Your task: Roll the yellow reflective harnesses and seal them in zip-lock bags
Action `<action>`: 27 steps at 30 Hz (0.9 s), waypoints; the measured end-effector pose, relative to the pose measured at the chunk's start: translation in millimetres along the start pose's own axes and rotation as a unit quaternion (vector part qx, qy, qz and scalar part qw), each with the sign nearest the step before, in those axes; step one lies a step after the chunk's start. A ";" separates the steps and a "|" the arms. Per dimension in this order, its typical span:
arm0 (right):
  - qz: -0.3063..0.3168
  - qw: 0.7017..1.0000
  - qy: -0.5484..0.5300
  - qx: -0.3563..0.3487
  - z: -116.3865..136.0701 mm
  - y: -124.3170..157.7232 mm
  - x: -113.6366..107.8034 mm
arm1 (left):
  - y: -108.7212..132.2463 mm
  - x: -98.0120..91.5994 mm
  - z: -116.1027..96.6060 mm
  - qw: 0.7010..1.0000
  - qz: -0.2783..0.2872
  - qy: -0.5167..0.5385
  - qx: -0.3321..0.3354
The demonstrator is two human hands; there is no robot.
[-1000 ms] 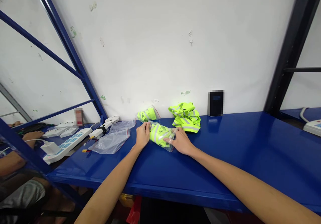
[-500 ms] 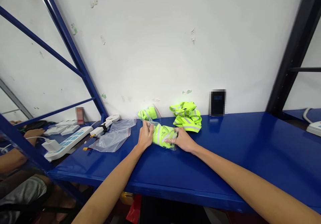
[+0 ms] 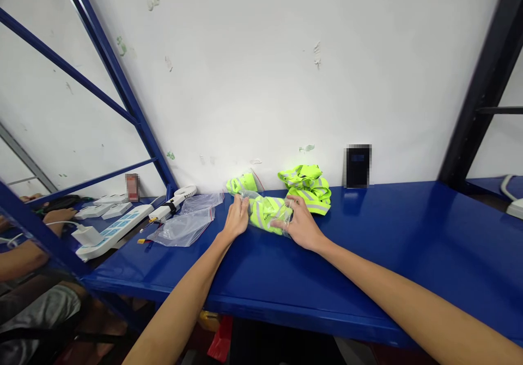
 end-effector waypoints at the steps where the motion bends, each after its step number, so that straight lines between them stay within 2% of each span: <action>1: -0.010 1.000 0.001 -0.011 4.5 -0.5 -2.5 | -1.2 -5.6 2.1 1.000 -0.024 0.005 -0.011; 4: -0.033 0.999 0.001 -0.027 19.4 -2.6 -8.8 | -6.4 -27.6 7.7 0.993 -0.107 -0.003 -0.045; 7: -0.033 0.999 -0.024 0.001 33.1 -3.6 -7.6 | -14.8 -54.8 6.7 0.982 -0.172 -0.048 -0.056; 11: -0.029 0.994 -0.101 0.020 47.2 -5.7 -5.3 | -29.5 -95.0 6.9 0.968 -0.213 -0.114 -0.069; 13: -0.051 0.990 -0.126 0.025 48.8 -9.5 -12.8 | -36.2 -116.7 20.1 0.957 -0.231 -0.139 -0.112; 15: -0.072 0.987 -0.139 0.032 46.3 -15.3 -24.8 | -40.4 -137.3 45.0 0.937 -0.254 -0.148 -0.191; 17: -0.075 0.990 -0.112 0.033 42.8 -22.2 -35.0 | -44.4 -149.9 74.2 0.931 -0.232 -0.146 -0.243; 19: -0.057 0.997 -0.039 0.026 40.0 -28.7 -37.7 | -47.3 -152.7 101.8 0.931 -0.182 -0.137 -0.285; 21: -0.020 0.999 0.029 -0.001 38.1 -34.5 -30.7 | -48.7 -147.6 122.7 0.930 -0.140 -0.137 -0.310; 25: 0.058 0.983 0.135 -0.111 33.8 -45.8 -1.1 | -47.9 -122.2 148.9 0.925 -0.039 -0.165 -0.341; 27: 0.075 0.968 0.196 -0.136 28.7 -52.5 11.8 | -46.9 -109.9 156.2 0.922 -0.015 -0.197 -0.334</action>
Point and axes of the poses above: each hand's wrist, its own y-axis away from the middle knuckle, its own x-axis out of the palm, z = x × y, the point moved 3 cm from there along -y, towards the middle knuckle, and after that the axes turned 12 degrees about -y, right-handed, at the moved point
